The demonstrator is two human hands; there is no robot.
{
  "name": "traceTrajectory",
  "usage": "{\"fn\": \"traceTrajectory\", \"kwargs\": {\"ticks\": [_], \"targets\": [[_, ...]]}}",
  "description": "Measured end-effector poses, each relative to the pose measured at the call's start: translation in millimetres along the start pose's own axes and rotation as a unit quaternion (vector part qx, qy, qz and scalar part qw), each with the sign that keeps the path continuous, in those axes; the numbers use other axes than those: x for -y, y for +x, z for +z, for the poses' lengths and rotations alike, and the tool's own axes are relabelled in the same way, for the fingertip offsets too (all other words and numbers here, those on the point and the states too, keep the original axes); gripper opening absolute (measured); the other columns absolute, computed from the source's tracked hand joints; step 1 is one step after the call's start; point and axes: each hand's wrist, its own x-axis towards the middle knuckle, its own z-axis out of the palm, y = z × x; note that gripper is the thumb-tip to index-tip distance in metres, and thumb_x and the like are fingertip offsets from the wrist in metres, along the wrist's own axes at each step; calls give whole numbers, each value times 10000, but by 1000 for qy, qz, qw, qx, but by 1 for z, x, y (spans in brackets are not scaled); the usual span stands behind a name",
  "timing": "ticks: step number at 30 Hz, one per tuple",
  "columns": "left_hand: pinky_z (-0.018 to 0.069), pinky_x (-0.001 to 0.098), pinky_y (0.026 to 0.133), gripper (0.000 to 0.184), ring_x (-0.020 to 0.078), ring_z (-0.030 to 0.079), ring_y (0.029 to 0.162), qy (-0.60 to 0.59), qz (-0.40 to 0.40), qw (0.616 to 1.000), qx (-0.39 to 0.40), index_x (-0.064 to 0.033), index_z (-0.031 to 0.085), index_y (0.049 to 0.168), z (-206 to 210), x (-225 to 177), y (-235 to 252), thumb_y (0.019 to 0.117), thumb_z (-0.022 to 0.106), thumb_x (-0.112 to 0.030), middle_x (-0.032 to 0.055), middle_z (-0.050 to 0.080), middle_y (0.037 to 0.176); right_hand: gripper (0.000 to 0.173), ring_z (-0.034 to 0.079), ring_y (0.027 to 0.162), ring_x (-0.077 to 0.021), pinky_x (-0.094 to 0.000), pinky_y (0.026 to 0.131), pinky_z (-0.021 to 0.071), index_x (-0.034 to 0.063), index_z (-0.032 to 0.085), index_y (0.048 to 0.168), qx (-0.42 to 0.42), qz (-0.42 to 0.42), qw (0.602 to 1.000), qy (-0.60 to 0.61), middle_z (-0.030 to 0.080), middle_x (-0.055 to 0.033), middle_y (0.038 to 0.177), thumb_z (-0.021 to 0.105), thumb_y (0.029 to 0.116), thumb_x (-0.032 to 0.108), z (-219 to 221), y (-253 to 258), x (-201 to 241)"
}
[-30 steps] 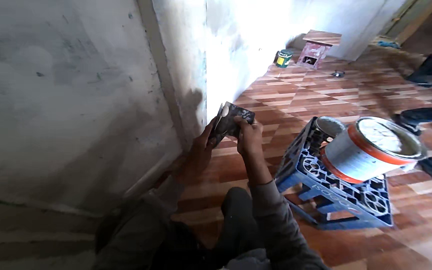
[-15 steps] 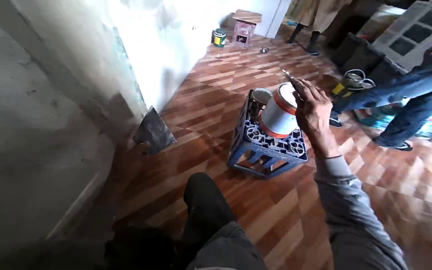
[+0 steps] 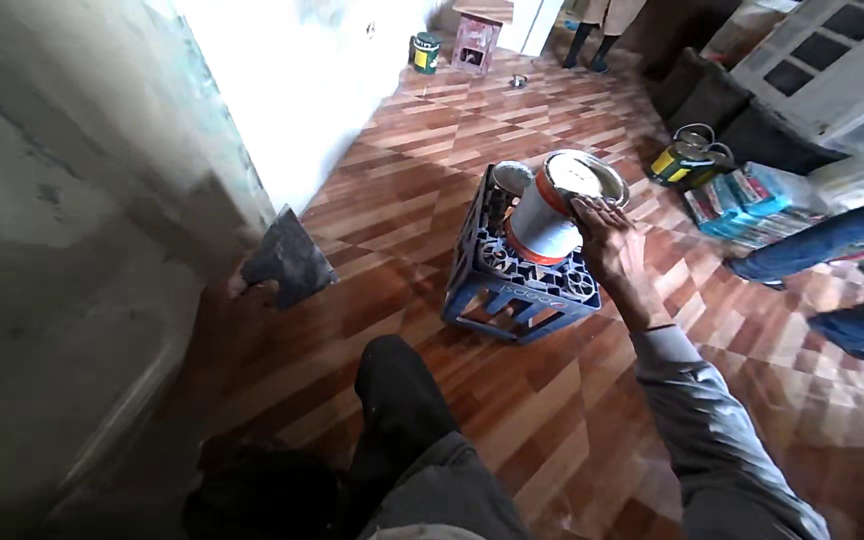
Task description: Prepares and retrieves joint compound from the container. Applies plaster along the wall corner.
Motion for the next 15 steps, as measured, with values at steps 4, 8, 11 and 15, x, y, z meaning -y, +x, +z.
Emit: {"fn": "traceTrajectory", "kwargs": {"ticks": [4,8,11,15], "targets": [[590,295,722,500,98,673,856,-5,-20,1000,-1,-38,466,1466,-3,0,-2,978,570,-80,124,656,1166,302,666,1204,-357,-547,1034,512,28,693,1283,17,0,1000,14,688,-167,1308,522,1047,107,-16,-3,6],[575,299,699,522,106,657,839,-10,-10,1000,4,-48,457,1478,-9,-5,-3,968,568,-63,129,648,1173,260,722,1039,-368,-579,887,564,46,724,1219,59,-42,997,17,730,-173,1183,570,1014,93,-37,-4,3],[589,334,721,523,132,668,858,-4,-2,1000,-2,-52,467,1475,-15,-4,-4,964,567,-95,145,647,1184,245,727,914,-314,-563,811,578,100,749,1171,127,-30,989,65,747,-127,1043,575,999,97,-52,-29,17],[585,286,681,447,75,653,783,-16,0,999,-31,-28,515,1401,-25,10,-10,964,585,-97,105,657,1091,280,718,895,-388,-625,804,551,33,687,1259,61,169,978,105,731,-221,1041,516,1065,141,-81,-37,40]]}}
